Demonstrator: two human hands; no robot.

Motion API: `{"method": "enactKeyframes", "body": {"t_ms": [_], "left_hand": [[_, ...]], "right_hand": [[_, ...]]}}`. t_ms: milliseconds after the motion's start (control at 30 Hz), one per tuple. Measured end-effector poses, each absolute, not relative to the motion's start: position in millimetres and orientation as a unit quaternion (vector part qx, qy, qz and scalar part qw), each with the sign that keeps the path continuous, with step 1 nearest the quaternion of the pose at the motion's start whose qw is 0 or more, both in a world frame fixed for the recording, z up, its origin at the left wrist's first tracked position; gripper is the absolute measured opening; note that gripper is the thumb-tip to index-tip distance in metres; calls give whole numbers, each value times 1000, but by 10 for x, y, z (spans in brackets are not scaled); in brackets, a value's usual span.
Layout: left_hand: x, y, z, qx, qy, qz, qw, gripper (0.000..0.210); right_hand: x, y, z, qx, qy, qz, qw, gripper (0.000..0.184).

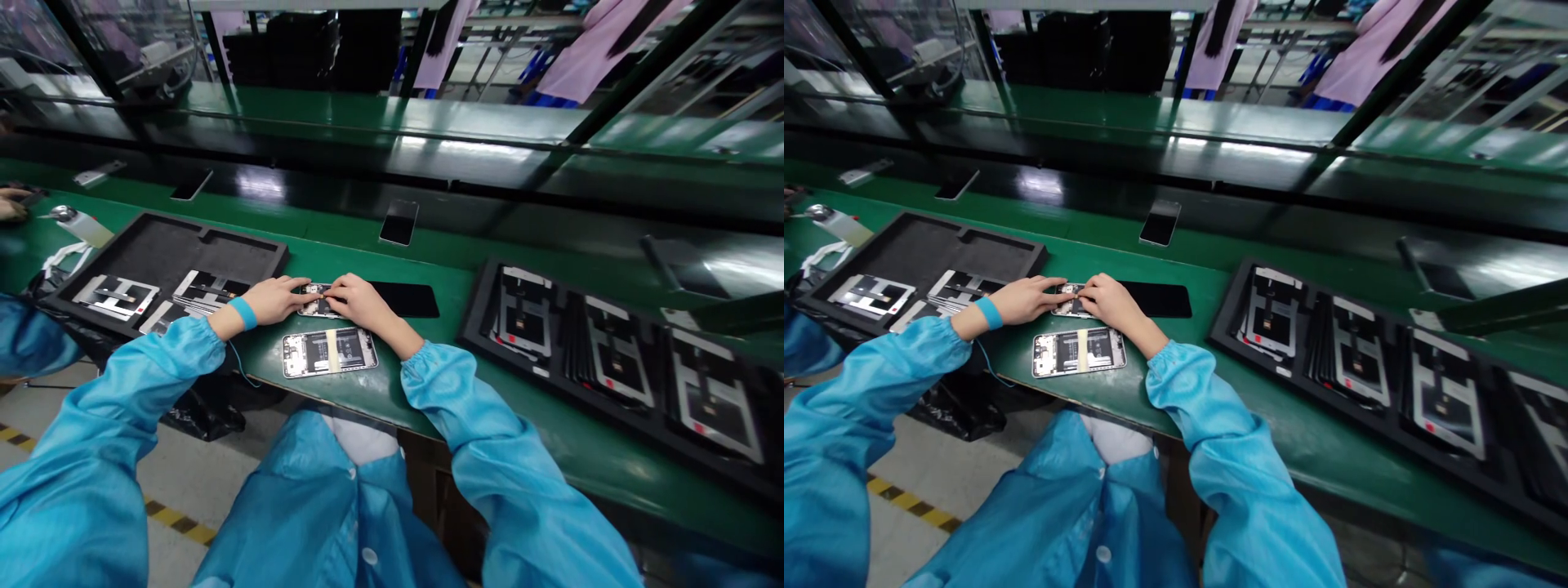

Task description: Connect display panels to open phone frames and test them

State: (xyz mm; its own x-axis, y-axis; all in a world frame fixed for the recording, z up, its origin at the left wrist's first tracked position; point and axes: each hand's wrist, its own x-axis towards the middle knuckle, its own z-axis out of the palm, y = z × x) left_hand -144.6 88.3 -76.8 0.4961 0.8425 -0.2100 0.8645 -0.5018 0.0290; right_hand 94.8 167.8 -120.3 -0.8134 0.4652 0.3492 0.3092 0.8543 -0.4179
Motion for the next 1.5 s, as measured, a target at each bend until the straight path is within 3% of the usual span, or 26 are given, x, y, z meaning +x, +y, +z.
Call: {"method": "enactKeyframes", "body": {"t_ms": [233, 367, 533, 767, 1000, 1267, 1500], "left_hand": [[-1384, 877, -671, 858, 498, -116, 46, 50], [-1436, 920, -672, 855, 500, -94, 102, 47], [-1376, 920, -756, 840, 515, 8, 171, 74], [-1082, 1117, -869, 873, 456, 13, 171, 83], [-1214, 1148, -830, 846, 486, 26, 217, 97], [-1355, 879, -730, 838, 532, -45, 113, 61], [-1306, 752, -736, 859, 502, -95, 35, 54]], "right_hand": [[917, 1666, -1221, -219, -933, 177, 223, 20], [930, 1637, -1134, -221, -936, 167, 215, 24], [1330, 1730, -840, -265, -933, 123, 211, 41], [2305, 1971, -862, -340, -930, 118, 73, 88], [2421, 1945, -983, -346, -918, 174, 86, 81], [2428, 1951, -987, -340, -916, 186, 104, 77], [2432, 1944, -1015, -344, -917, 178, 98, 76]]}}
